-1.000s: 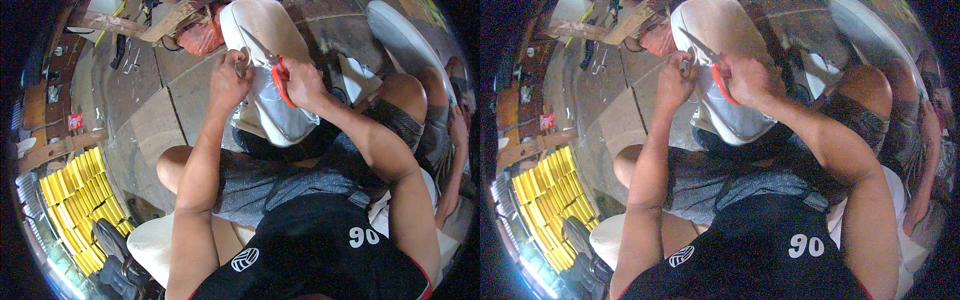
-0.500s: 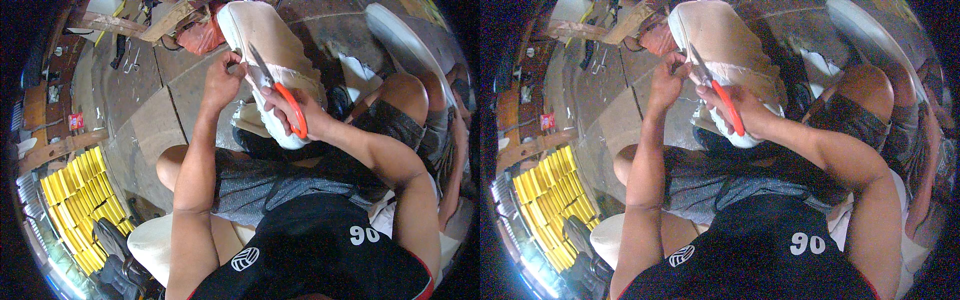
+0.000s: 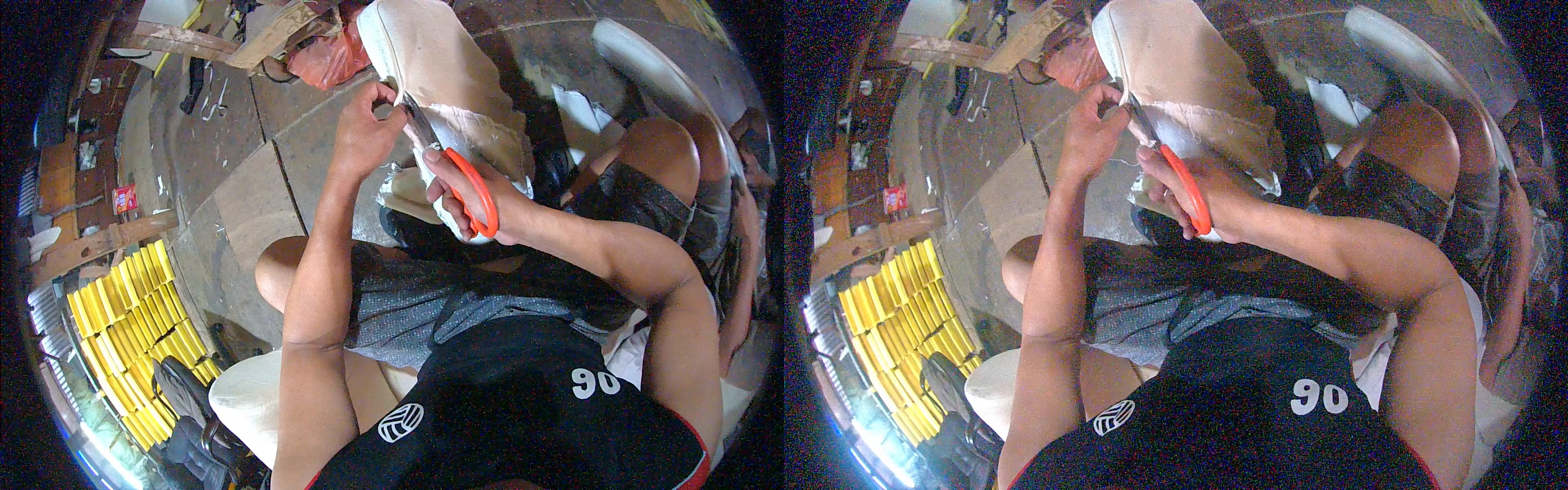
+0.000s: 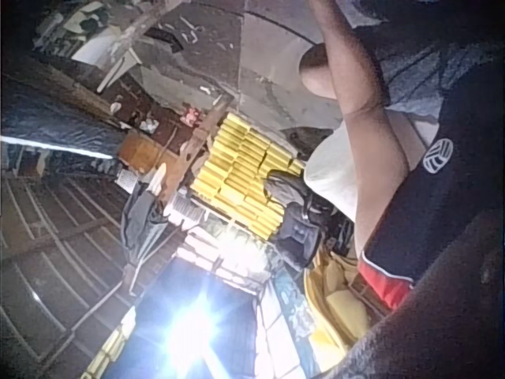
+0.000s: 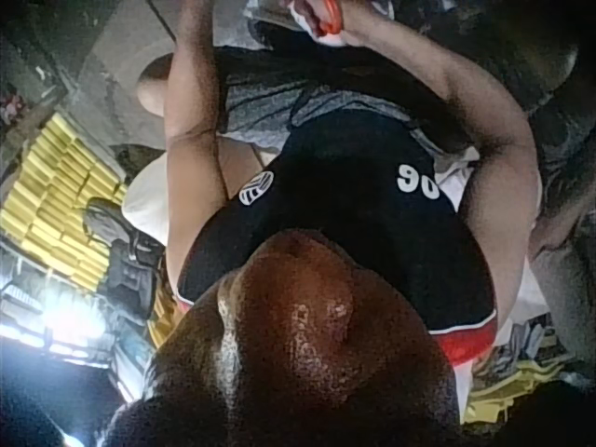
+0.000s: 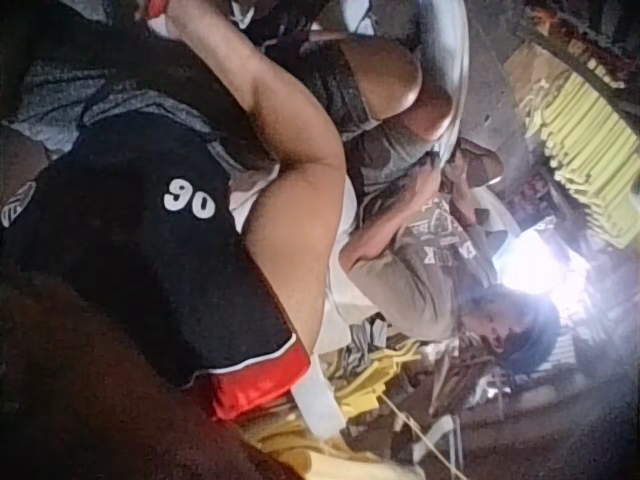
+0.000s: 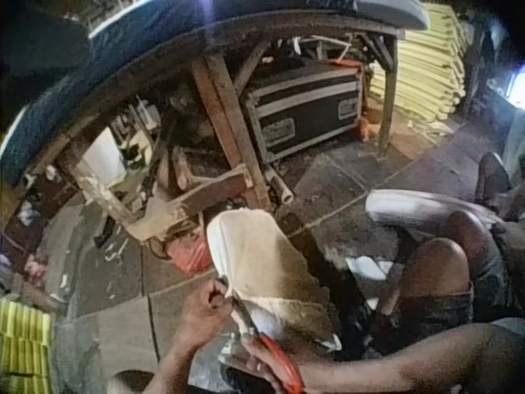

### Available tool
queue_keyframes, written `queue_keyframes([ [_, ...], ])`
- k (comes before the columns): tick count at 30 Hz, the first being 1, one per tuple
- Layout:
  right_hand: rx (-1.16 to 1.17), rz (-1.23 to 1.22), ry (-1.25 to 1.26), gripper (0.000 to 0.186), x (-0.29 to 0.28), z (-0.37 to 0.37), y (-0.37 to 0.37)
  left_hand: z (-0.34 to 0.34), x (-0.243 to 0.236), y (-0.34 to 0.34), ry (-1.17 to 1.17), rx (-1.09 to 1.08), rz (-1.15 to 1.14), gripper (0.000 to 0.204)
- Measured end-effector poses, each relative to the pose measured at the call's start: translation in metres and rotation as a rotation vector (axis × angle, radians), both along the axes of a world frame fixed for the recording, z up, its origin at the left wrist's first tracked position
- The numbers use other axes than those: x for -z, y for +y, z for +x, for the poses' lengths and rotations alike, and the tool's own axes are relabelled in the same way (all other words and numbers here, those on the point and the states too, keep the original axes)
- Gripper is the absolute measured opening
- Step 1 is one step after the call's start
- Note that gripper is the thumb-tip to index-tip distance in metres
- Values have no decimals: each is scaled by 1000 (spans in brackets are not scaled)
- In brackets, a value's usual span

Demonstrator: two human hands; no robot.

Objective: The person uses red-handled scissors to cut the fabric covering a white upholstered chair part. They trim the edges of the fabric, removing excess material from the chair component.

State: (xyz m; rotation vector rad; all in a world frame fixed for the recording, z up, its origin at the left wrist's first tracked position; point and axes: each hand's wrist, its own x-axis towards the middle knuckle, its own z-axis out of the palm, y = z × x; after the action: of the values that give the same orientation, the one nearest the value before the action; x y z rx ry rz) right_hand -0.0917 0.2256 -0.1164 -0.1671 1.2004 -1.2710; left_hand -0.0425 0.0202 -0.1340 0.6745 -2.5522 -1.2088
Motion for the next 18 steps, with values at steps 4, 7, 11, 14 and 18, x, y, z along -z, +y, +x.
queue_keyframes([
  [4, 26, -5, -11, 67, -1, -1, -2, -1, -5, 4, -10, 0, -11, 21],
  [7, 42, 9, -28, 66, -5, 0, -3, -2, -8, 8, -11, -6, -32, 22],
  [11, 78, 54, -43, 66, -11, 4, -8, -2, -2, 6, 10, 10, -57, 22],
  [14, 80, 42, -71, 66, -6, 4, -9, -1, 0, 4, 23, 28, -47, 22],
  [18, 79, 39, -83, 66, -7, 2, -8, -2, -1, 4, 7, 62, -28, 21],
])
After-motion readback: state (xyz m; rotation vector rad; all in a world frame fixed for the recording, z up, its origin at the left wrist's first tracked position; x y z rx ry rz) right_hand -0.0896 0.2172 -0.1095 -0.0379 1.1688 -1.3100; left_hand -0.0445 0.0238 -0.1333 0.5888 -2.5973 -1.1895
